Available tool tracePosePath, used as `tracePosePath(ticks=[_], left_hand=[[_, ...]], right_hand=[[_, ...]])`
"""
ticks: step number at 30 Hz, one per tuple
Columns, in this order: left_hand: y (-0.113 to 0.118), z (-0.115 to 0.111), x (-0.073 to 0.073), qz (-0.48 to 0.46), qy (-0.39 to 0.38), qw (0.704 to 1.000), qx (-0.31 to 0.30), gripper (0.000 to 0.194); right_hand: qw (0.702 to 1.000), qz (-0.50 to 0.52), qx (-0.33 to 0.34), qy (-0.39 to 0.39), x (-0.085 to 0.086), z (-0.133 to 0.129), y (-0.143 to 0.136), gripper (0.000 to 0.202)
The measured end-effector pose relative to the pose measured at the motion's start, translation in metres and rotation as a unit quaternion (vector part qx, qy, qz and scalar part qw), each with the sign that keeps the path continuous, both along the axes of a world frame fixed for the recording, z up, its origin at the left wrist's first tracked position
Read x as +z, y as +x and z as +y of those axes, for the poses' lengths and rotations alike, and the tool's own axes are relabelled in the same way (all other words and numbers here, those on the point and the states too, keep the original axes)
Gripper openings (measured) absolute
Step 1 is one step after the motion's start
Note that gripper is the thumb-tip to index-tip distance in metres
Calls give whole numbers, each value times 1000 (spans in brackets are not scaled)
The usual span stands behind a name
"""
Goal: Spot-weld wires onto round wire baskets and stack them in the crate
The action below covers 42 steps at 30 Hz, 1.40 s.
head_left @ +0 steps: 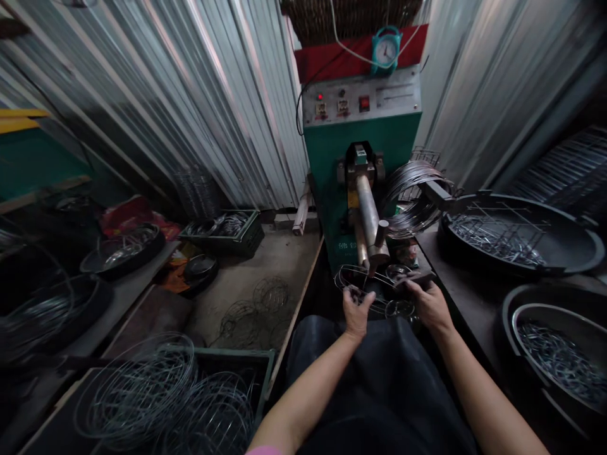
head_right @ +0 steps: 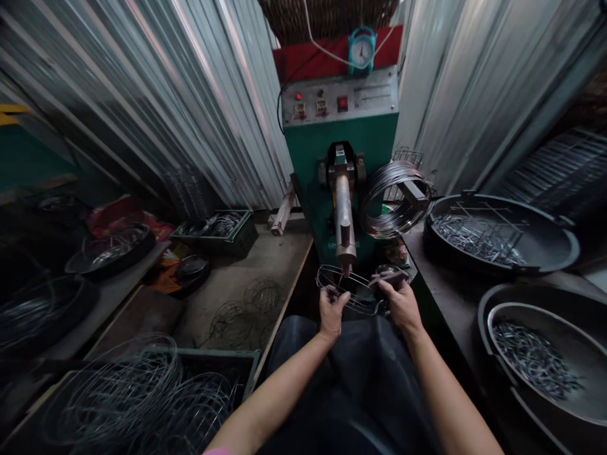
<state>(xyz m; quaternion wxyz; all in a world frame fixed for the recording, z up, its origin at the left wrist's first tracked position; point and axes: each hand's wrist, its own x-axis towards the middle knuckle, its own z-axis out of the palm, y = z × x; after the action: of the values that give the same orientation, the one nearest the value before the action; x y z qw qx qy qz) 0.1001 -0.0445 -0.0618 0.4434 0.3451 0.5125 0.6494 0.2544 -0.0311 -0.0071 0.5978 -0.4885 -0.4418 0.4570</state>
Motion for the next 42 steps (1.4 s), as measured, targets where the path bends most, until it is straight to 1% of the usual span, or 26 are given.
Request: tracePosePath(ticks=[3,5,6,7,9,11,12,14,17,19,21,23,26,29,36,39,41,42], left_hand=[[-2,-1,-3,-90,-8,996,-4,35],[-5,-3,0,-149,-14,989,5,37],[-7,-4,2,-181,-22,983,12,38],[-9,-5,5,-212,-33,976,17,38],[-14,-6,10,-256,-57,965,26,40],[-19,-7,14,-273,-70,959,30,41],[-21,-7,14,-277,-71,958,31,41],[-25,-7,13,-284,-72,956,30,40],[-29,-6,10,-286,-75,955,29,38],[-31,-5,8,-286,-78,955,28,37],[-32,-4,7,-287,-82,954,27,36],[-33,-2,7,-287,-85,954,25,35],[-33,-1,8,-272,-88,958,29,36],[-33,2,9,-257,-92,962,28,36],[-32,13,11,-262,-113,958,18,34],[-33,14,11,-271,-131,954,-7,35],[-35,9,10,-264,-137,954,-22,35],[-37,4,9,-248,-136,959,-18,35]], right_hand=[[996,83,-14,7,-12,-7,7,33],[993,111,-21,26,-16,-9,9,30],[993,110,-25,35,-17,-9,9,29],[995,91,-21,42,-17,-8,9,28],[998,9,24,53,-15,-6,6,26],[990,-80,72,86,-11,-4,1,22],[984,-114,84,110,-9,-2,-1,20],[971,-169,86,145,-4,-1,-6,21],[951,-269,91,124,6,1,-13,25],[934,-326,83,116,12,2,-16,28],[921,-360,62,132,15,3,-19,28],[914,-376,60,142,16,4,-21,27],[910,-386,70,137,15,7,-21,27],[910,-388,55,133,15,11,-20,29],[914,-383,51,127,28,21,-26,31],[931,-343,64,111,32,22,-27,30],[958,-263,67,88,31,21,-22,29],[975,-201,52,76,29,19,-17,29]])
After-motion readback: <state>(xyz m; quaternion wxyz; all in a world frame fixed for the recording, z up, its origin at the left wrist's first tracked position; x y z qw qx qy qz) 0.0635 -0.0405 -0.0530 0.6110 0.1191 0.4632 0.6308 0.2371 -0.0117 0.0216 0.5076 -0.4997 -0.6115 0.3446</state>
